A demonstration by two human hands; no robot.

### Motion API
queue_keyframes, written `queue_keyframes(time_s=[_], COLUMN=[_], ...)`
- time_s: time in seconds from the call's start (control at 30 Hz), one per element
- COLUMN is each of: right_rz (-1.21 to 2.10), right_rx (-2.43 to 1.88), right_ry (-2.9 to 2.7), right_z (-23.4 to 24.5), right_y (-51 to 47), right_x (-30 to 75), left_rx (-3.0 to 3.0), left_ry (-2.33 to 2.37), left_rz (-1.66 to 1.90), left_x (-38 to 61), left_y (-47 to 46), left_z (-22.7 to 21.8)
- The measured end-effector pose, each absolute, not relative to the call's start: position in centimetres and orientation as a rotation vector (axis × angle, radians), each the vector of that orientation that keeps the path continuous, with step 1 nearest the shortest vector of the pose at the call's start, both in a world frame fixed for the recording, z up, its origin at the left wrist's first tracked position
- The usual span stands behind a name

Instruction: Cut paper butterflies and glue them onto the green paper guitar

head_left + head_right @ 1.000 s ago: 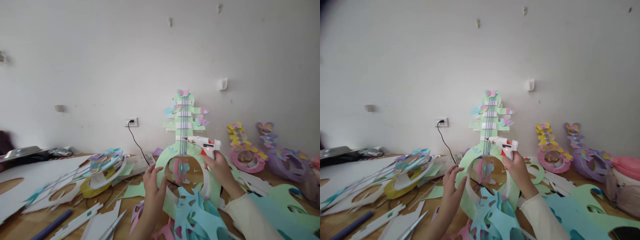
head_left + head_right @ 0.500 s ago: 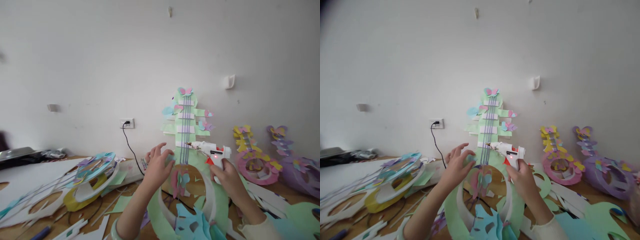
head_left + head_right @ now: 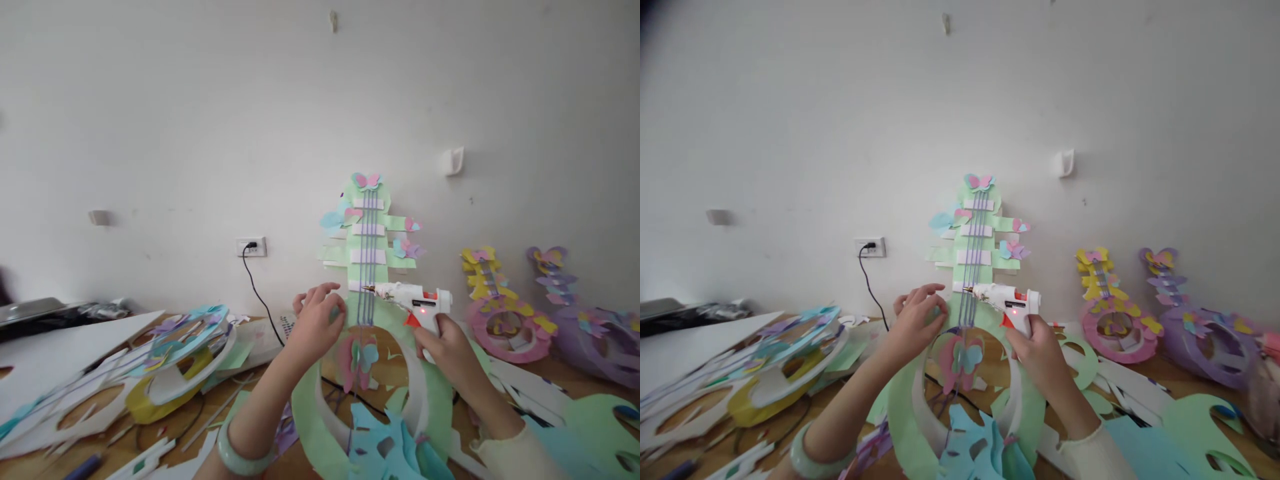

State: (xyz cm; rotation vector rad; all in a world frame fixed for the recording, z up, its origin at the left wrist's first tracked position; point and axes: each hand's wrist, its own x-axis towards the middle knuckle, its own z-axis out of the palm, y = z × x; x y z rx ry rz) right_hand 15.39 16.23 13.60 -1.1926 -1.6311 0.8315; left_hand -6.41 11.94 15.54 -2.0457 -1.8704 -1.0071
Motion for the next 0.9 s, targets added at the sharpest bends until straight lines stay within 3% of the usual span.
queue_keyframes(time_s=[0.3,0.9], right_rz=[0.783,0.398], right_rx=[-1.190,-1.303], right_ry=[-1.678,-1.917], right_z=[13.5,12.3], right_y=[16.1,15.5], right_x=[15.1,13.4], left_rx=[-1.957,-1.868], left_ry=[-1.970,-2.050], left_rz=[-1.718,-2.124], left_x=[-7.7,-7.8], left_y=[12.0,11.7], left_z=[14.0,12.3])
